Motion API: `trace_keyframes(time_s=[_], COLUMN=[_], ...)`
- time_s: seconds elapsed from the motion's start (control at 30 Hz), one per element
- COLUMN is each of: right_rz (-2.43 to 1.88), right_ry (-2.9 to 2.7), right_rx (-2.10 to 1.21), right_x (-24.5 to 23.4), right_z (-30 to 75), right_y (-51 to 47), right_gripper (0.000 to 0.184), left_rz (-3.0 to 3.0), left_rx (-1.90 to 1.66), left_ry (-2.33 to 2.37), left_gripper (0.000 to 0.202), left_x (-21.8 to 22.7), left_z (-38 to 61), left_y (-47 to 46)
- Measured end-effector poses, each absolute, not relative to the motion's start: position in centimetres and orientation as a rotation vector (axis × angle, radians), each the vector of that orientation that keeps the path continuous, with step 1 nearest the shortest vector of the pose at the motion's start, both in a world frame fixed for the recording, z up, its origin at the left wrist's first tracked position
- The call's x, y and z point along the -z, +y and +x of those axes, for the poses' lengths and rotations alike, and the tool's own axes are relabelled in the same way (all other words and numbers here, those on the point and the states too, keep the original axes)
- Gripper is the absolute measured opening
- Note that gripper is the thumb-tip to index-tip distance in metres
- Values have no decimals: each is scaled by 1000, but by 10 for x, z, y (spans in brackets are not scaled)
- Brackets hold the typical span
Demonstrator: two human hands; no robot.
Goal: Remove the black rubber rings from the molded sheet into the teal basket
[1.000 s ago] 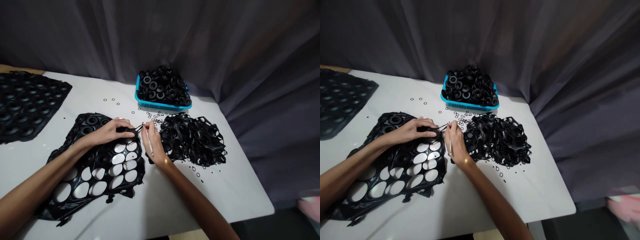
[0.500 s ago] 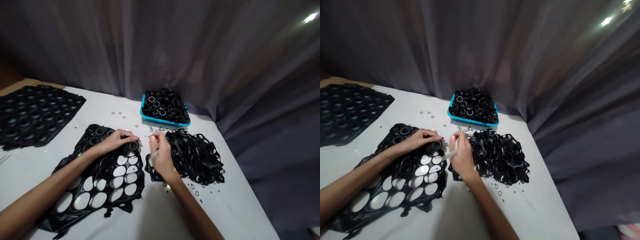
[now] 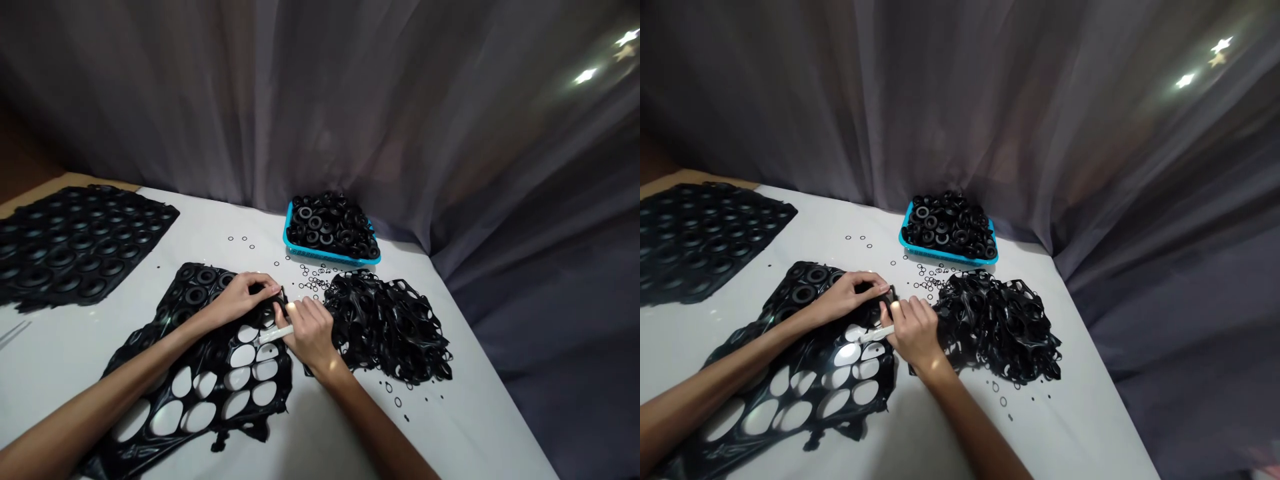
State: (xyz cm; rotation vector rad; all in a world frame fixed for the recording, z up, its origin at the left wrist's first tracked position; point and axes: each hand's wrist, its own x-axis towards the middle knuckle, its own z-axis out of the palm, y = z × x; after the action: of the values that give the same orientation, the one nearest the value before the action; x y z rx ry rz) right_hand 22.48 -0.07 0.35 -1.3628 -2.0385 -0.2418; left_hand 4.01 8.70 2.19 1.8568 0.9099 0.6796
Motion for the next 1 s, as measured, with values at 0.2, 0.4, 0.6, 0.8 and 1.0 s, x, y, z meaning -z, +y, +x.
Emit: trace_keyframes(time_s=[0.2,0.4,0.6,0.8,1.0], right_rz=[-1283,-1484,-1756,-1727,-2003], right_ry=[-2018,-1442,-1483,-1795,-2025], right_rx=[458,273,130,340,257], right_x=[-4,-29,-51,-80,-139], right_z=[220,259,297,310,296], right_y=[-8,-20,-9,55,152], right_gripper=[42,45,45,41,39], left_rz=[1910,1952,2129,2317,2301], left_rx=[-683,-655,-619,-406,-350], left_ry=[1082,1135,1108,1113,1183], left_gripper=[44,43,49,55,59], left_x=[-16,-17,-16,-26,-22], left_z=[40,37,32,3,-7], left_y=[86,88,88,109,116])
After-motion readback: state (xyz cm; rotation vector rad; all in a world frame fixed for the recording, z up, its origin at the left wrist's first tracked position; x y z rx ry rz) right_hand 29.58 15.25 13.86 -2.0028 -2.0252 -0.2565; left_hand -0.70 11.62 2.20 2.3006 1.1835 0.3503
